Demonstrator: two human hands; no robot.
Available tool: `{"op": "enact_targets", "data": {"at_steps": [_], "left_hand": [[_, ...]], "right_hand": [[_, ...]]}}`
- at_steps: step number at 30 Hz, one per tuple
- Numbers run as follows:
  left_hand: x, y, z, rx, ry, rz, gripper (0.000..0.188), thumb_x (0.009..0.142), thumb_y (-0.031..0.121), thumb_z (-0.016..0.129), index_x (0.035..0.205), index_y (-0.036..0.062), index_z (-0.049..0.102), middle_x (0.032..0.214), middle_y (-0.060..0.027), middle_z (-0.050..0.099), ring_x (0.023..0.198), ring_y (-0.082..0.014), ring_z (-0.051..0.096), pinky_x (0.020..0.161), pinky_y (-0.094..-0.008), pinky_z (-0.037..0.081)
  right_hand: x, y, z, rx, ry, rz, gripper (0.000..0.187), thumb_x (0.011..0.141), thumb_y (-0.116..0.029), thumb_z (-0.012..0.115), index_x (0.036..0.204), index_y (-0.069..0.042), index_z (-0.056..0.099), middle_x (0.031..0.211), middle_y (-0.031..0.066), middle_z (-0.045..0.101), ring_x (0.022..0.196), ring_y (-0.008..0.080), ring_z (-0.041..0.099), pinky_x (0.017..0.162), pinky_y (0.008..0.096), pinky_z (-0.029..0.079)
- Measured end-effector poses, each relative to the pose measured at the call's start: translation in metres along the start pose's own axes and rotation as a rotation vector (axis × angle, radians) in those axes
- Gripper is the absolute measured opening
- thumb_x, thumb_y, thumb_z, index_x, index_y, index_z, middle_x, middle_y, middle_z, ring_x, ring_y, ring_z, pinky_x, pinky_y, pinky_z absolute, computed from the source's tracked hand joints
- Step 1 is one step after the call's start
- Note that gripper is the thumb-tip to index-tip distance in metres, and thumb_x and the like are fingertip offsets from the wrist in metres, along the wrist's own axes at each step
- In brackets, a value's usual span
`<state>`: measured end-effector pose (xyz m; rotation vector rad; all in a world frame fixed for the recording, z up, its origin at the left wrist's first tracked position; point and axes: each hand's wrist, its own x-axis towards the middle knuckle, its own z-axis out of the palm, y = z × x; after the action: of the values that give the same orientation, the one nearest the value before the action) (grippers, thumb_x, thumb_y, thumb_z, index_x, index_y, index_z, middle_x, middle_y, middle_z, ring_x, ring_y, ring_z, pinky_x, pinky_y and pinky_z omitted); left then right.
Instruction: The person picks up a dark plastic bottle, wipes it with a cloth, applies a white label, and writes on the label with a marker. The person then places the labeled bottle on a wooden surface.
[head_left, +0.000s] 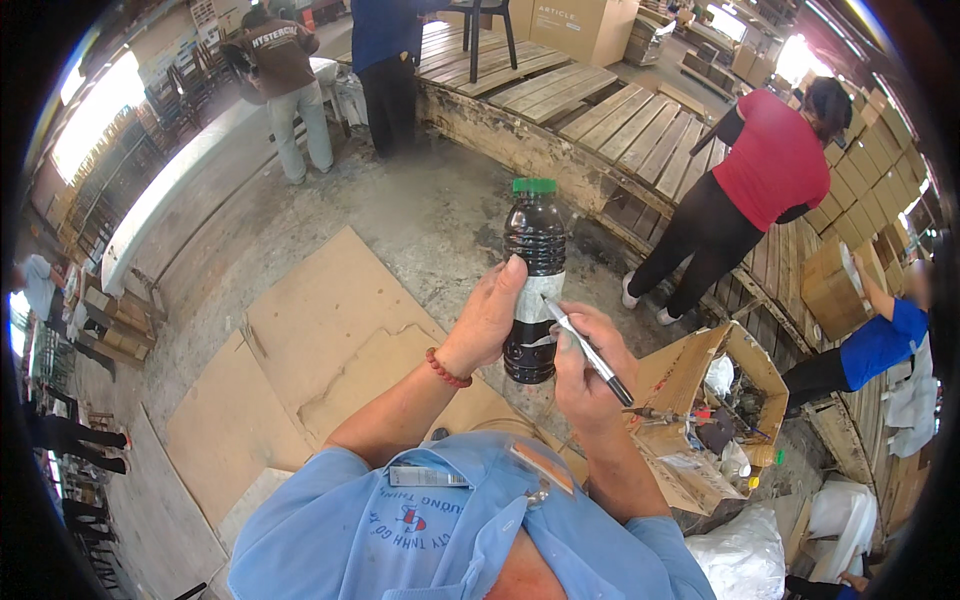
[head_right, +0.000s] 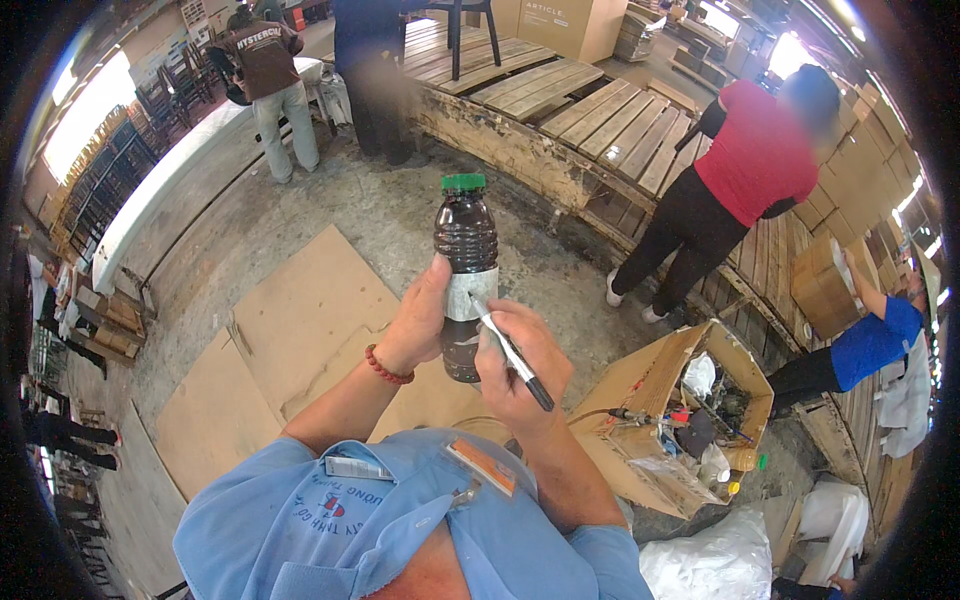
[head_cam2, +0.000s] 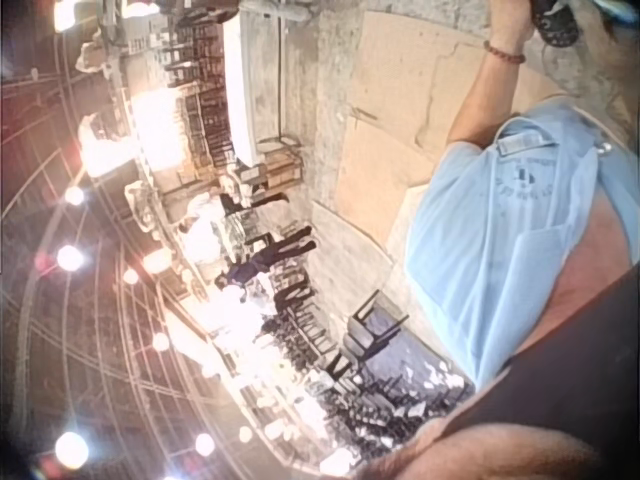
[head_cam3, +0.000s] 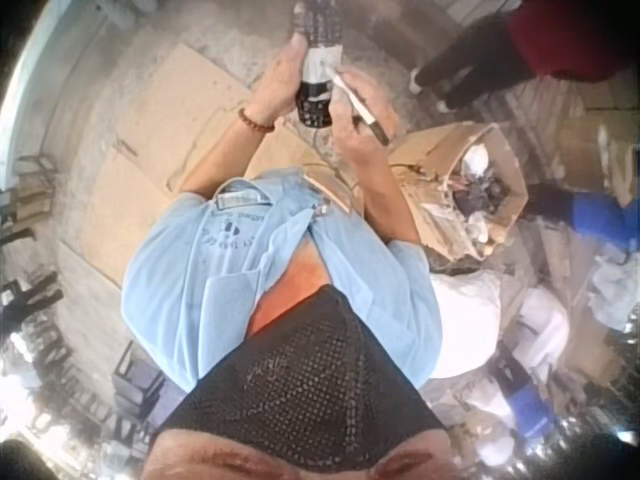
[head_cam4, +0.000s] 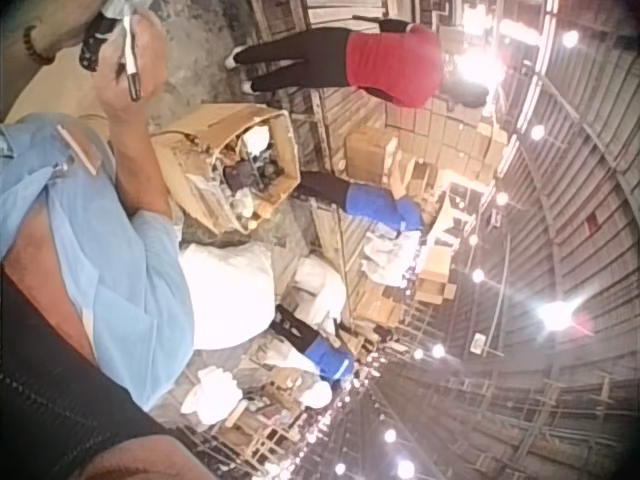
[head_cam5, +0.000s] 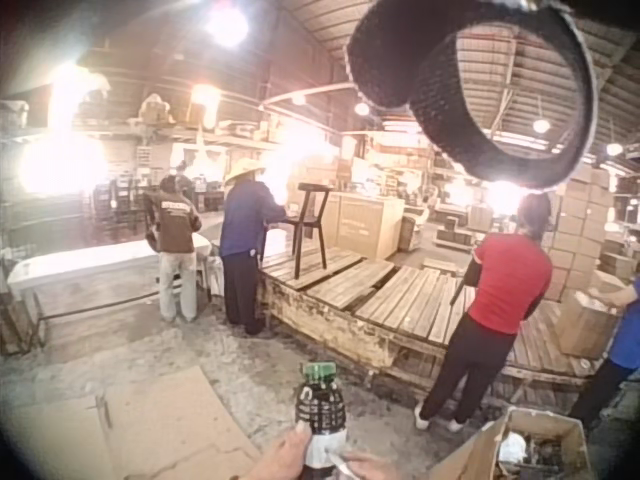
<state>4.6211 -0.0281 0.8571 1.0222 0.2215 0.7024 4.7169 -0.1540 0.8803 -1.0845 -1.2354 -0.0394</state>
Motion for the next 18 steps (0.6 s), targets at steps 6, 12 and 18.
{"op": "enact_targets", "data": {"at_steps": [6,12,18], "left_hand": [[-0.0001,-0.0010,-0.0027,0.016,0.022,0.017,0.059,0.101,0.055,0.042,0.125,0.0027,0.054,0.110,-0.0091,0.065,0.097,-0.0173,0.065,0.085,-0.0346,0.054],[0.0006,-0.0005,-0.0046,0.001,0.024,0.004,0.059,0.101,0.055,0.042,0.126,0.0027,0.053,0.110,-0.0091,0.065,0.097,-0.0171,0.065,0.085,-0.0346,0.054],[0.0003,-0.0009,-0.0039,0.025,0.033,0.008,0.058,0.102,0.054,0.039,0.127,0.0026,0.053,0.112,-0.0092,0.065,0.098,-0.0176,0.066,0.086,-0.0350,0.055]], "right_hand": [[0.0041,-0.0035,0.0034,-0.041,0.003,-0.037,0.021,0.075,0.009,0.063,0.096,0.008,0.063,0.090,0.0231,0.069,0.087,0.0326,0.071,0.075,0.0350,0.056],[0.0053,-0.0033,-0.0003,-0.081,-0.057,-0.057,0.018,0.076,0.007,0.062,0.095,0.007,0.062,0.089,0.0213,0.068,0.087,0.0333,0.070,0.074,0.0359,0.055],[0.0049,-0.0008,-0.0011,-0.024,-0.018,-0.042,0.016,0.079,0.005,0.062,0.095,0.006,0.062,0.091,0.0206,0.068,0.088,0.0331,0.070,0.076,0.0360,0.055]]}}
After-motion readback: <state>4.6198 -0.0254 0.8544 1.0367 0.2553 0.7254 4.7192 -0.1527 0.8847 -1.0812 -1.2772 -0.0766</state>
